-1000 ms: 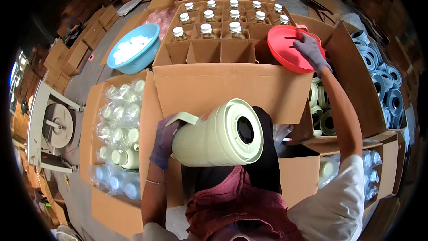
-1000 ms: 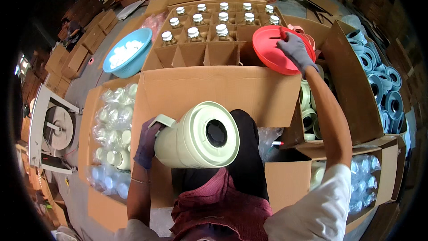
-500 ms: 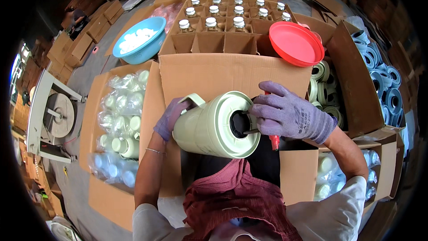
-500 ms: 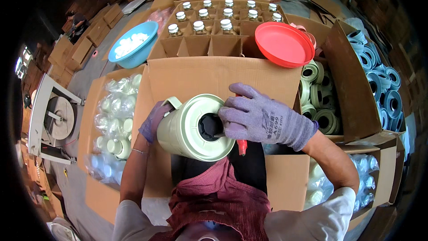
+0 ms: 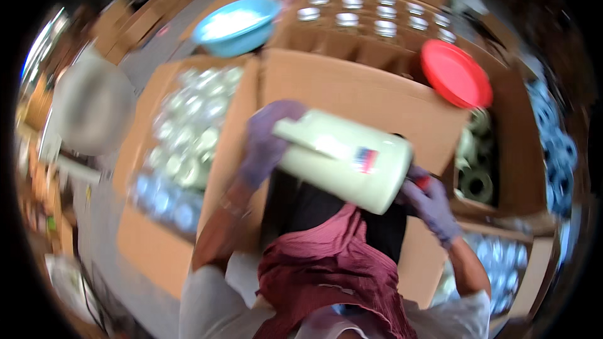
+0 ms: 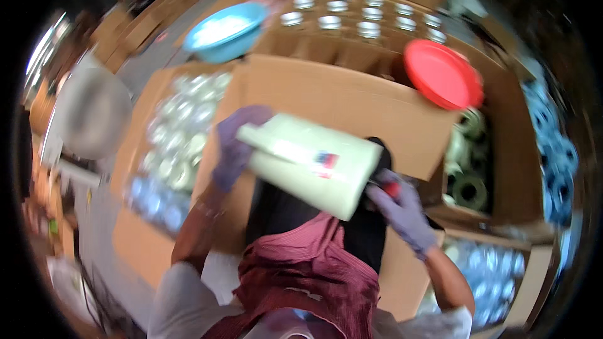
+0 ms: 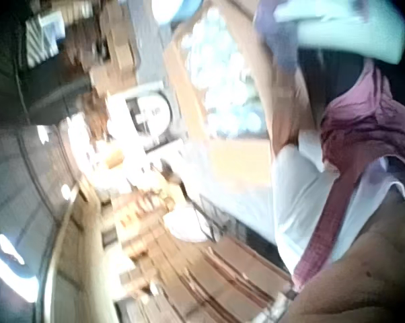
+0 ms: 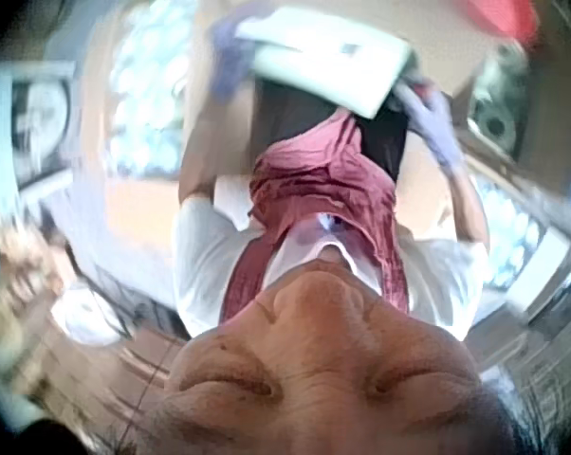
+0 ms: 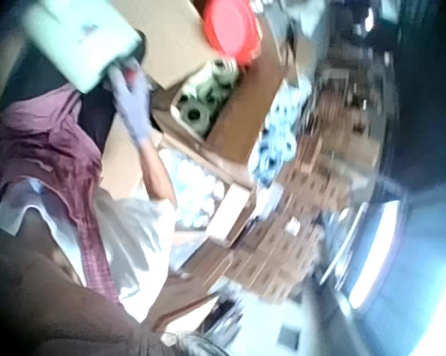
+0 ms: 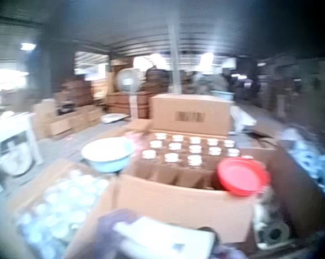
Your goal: The person assembles thermos flasks by inserting inner liners into outer shells, securing lids, and placing the finished units into plastic bags. They handle multiple thermos components and lids, then pack each completed thermos into a bag and place it into a cardboard box.
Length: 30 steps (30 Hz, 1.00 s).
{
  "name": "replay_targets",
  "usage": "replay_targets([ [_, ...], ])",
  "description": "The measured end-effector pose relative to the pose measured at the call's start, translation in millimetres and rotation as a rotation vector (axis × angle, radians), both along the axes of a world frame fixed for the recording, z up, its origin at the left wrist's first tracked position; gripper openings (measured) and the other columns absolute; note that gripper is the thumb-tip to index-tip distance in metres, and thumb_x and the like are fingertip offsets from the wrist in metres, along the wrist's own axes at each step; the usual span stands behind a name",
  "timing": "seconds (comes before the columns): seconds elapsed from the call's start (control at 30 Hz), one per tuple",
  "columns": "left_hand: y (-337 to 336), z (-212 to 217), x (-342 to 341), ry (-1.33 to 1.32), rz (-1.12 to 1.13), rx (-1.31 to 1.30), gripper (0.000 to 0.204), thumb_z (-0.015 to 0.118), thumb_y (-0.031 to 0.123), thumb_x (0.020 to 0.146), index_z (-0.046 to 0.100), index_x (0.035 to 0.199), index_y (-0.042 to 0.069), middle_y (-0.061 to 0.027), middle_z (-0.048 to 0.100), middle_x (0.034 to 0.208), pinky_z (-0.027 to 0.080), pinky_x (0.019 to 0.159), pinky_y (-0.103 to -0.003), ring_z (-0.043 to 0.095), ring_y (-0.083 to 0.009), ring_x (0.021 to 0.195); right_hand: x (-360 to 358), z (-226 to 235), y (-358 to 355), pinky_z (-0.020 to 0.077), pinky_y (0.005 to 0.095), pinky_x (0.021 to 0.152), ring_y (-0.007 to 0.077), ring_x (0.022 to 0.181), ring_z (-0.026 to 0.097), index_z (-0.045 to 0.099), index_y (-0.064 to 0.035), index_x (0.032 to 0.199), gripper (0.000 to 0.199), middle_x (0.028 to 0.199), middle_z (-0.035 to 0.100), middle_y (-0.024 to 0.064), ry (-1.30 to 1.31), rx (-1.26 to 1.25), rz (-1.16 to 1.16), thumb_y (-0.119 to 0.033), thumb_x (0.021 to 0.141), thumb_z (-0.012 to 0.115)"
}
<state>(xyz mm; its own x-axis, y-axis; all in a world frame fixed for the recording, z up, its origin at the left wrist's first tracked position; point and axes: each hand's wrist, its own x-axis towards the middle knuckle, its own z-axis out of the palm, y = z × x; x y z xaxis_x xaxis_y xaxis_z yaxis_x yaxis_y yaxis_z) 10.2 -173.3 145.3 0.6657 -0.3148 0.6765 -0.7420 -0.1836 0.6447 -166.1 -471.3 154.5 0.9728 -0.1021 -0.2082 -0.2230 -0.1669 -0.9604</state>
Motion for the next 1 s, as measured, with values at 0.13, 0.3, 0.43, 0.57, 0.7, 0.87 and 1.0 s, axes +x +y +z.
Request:
replay_targets([
  [0.13, -24, 8, 26, -0.139, -0.195, -0.09, 0.011, 0.067, 0.017, 0.078, 0.065, 0.085, 0.009, -0.0087, 0.065, 0.086, 0.053, 0.068, -0.036, 0.065, -0.0275, 0.077, 18, 37, -113, 0.0467, 0.0311, 0.088, 0.0169, 0.097, 0.058, 0.06, 0.0002, 0.11, 0.024, 0.102, 0.063, 0.007, -0.429, -0.578, -0.162, -0.004, 0.087, 0.053],
  [0.3, -69, -1, -30, -0.542, -0.569, 0.337, 0.034, 0.07, 0.02, 0.079, 0.062, 0.109, 0.009, -0.0093, 0.061, 0.116, 0.047, 0.098, -0.042, 0.057, -0.0289, 0.115, 182, 24, -287, 0.0466, 0.0417, 0.084, 0.0376, 0.097, 0.058, 0.056, 0.0041, 0.106, 0.024, 0.107, 0.058, 0.0221, -0.387, -1.413, -0.161, -0.016, 0.092, 0.058],
  [0.43, -24, -16, -15, -0.435, -0.499, 0.344, 0.046, 0.077, 0.029, 0.066, 0.061, 0.105, 0.012, -0.0099, 0.06, 0.105, 0.046, 0.092, -0.049, 0.056, -0.0311, 0.104, 219, -29, -382, 0.048, 0.0405, 0.082, 0.0363, 0.094, 0.062, 0.061, 0.0029, 0.1, 0.021, 0.098, 0.063, 0.02, -0.127, -1.353, -0.07, -0.015, 0.089, 0.06],
  [0.57, 197, -108, 66, -0.035, 0.743, 0.686, 0.058, 0.067, 0.045, 0.083, 0.051, 0.122, 0.005, -0.0162, 0.051, 0.119, 0.039, 0.098, -0.047, 0.049, -0.0327, 0.113, 224, 0, -319, 0.0475, 0.0371, 0.089, 0.0309, 0.102, 0.062, 0.062, 0.0021, 0.104, 0.019, 0.104, 0.063, 0.0167, -0.4, -1.225, -0.034, -0.009, 0.089, 0.06],
  [0.7, 327, -178, 77, 0.782, 1.22, 1.159, 0.111, 0.063, 0.074, 0.073, 0.029, 0.151, 0.002, -0.0252, 0.019, 0.158, 0.008, 0.112, -0.069, 0.015, -0.0475, 0.145, 193, 19, -246, 0.0454, 0.0361, 0.095, 0.0304, 0.108, 0.059, 0.058, 0.0027, 0.113, 0.023, 0.112, 0.061, 0.0169, -0.602, -1.246, -0.037, -0.007, 0.092, 0.059],
  [0.87, 354, -190, 97, 0.633, 1.206, 0.456, 0.034, 0.063, 0.037, 0.086, 0.069, 0.103, 0.009, -0.0178, 0.064, 0.112, 0.04, 0.099, -0.056, 0.06, -0.036, 0.098, 193, 1, -171, 0.0434, 0.0399, 0.103, 0.0316, 0.12, 0.054, 0.058, -0.002, 0.123, 0.034, 0.126, 0.057, 0.0167, -0.585, -1.229, -0.023, -0.004, 0.09, 0.062],
  [1.0, 212, -45, 125, 0.209, 0.394, 0.127, 0.026, 0.058, 0.013, 0.093, 0.058, 0.115, -0.002, -0.0166, 0.067, 0.106, 0.054, 0.09, -0.045, 0.067, -0.0316, 0.095, 192, 52, -32, 0.0393, 0.0377, 0.107, 0.0312, 0.124, 0.052, 0.058, 0.0016, 0.122, 0.036, 0.129, 0.057, 0.0165, -0.578, -0.912, 0.199, -0.007, 0.088, 0.063],
])
